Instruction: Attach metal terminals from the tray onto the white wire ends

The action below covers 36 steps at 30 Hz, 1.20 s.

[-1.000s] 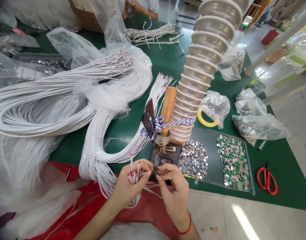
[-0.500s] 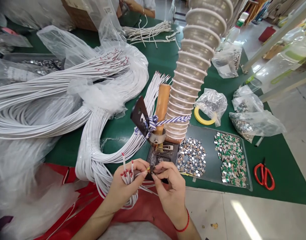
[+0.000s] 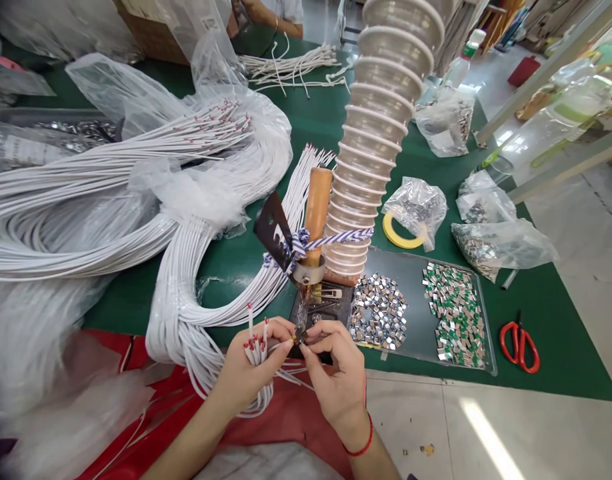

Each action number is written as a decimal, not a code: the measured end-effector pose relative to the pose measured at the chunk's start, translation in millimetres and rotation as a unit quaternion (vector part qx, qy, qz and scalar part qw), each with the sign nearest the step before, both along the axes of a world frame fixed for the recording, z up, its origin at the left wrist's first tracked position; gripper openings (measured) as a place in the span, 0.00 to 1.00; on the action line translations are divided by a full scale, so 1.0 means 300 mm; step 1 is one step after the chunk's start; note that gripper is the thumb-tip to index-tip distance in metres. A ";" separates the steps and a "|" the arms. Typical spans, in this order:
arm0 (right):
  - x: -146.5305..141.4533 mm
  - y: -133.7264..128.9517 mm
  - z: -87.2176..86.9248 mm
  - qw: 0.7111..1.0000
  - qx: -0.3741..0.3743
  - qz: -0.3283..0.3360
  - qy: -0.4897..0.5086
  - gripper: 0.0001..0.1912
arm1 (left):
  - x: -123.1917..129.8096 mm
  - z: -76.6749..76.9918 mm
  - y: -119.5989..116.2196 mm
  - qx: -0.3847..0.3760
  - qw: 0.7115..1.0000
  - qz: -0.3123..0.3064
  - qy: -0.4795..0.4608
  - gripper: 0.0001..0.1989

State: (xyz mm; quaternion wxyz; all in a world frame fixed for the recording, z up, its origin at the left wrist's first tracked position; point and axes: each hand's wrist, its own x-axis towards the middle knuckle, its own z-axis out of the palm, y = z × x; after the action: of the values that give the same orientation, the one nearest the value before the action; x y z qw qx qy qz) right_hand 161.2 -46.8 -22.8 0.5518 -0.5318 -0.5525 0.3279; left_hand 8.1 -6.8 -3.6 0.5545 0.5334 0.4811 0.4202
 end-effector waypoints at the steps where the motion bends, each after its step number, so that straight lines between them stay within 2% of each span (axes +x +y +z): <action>1: 0.000 0.004 0.002 1.000 0.003 0.004 0.002 0.11 | 0.000 0.002 0.001 0.006 1.000 0.003 -0.003 0.08; 7: 0.006 0.010 0.005 1.000 -0.010 0.023 0.014 0.11 | 0.002 0.000 -0.002 0.025 0.999 0.020 -0.016 0.08; 16: 0.004 -0.022 -0.012 0.999 -0.028 0.025 0.023 0.10 | -0.003 -0.024 -0.025 0.013 1.000 -0.005 0.006 0.09; 24: 0.040 -0.073 -0.001 0.997 -0.051 0.011 0.049 0.07 | -0.009 -0.033 -0.076 0.039 0.997 -0.061 0.035 0.09; 28: 0.059 -0.098 -0.013 0.996 -0.079 0.041 0.023 0.02 | -0.021 -0.026 -0.098 0.046 0.994 -0.089 0.031 0.10; 30: 0.060 -0.105 -0.012 0.994 -0.086 0.068 0.007 0.05 | -0.026 -0.023 -0.102 0.035 0.993 -0.110 0.022 0.10; 32: 0.058 -0.106 -0.003 0.992 -0.089 0.086 -0.005 0.03 | -0.029 -0.024 -0.106 0.011 0.991 -0.130 0.004 0.10; 36: 0.070 -0.102 0.022 0.991 -0.077 0.110 -0.025 0.05 | -0.031 -0.048 -0.120 -0.071 0.986 -0.139 -0.063 0.13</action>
State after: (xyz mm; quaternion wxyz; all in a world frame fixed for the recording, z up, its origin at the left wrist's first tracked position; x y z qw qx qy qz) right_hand 182.2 -77.3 -16.1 0.4555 -0.5169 -0.5944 0.4148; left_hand -1.2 -42.8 -17.8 0.6731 0.5269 0.3949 0.3367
